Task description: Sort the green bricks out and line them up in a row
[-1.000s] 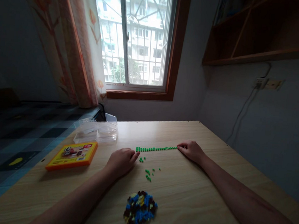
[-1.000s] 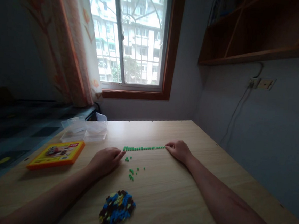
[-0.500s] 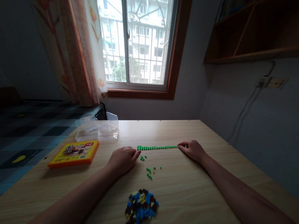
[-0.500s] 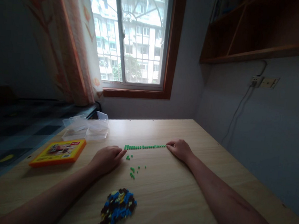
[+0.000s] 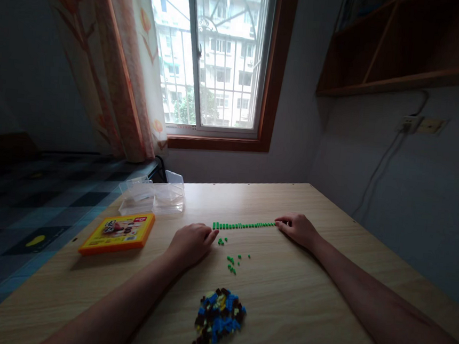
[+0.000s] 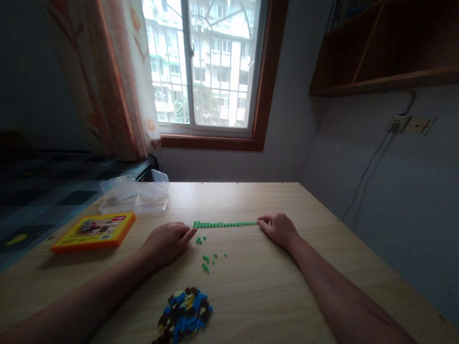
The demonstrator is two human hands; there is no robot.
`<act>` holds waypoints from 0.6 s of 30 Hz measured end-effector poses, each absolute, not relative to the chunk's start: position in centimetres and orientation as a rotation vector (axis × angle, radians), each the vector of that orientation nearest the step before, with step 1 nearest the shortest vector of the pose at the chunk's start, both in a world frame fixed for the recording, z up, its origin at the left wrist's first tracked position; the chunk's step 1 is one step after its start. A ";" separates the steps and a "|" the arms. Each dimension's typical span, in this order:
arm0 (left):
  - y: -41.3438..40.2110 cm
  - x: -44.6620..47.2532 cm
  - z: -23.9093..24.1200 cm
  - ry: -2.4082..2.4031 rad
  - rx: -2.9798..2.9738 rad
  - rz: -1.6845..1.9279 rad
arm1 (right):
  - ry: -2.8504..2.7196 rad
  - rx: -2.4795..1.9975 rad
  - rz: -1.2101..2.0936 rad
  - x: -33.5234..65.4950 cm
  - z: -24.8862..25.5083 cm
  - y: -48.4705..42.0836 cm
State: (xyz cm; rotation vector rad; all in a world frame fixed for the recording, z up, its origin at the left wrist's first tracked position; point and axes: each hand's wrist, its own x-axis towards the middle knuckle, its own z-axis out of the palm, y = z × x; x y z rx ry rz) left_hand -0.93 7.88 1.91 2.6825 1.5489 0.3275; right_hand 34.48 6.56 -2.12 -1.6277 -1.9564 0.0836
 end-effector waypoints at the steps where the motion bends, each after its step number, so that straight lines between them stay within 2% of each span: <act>1: 7.9 -0.9 1.9 1.552 2.682 0.341 | -1.961 -1.611 0.069 34.4 -2.0 6.5; 5: 7.9 -1.1 1.9 1.514 2.682 0.454 | -1.950 -1.556 -0.022 33.8 -1.6 6.1; 10: 7.9 -1.6 1.5 1.200 2.718 0.574 | -1.932 -1.505 -0.148 32.6 -1.0 5.2; 18: 7.1 -1.1 2.2 1.104 2.810 0.432 | -2.098 -1.255 -0.126 28.9 0.1 3.6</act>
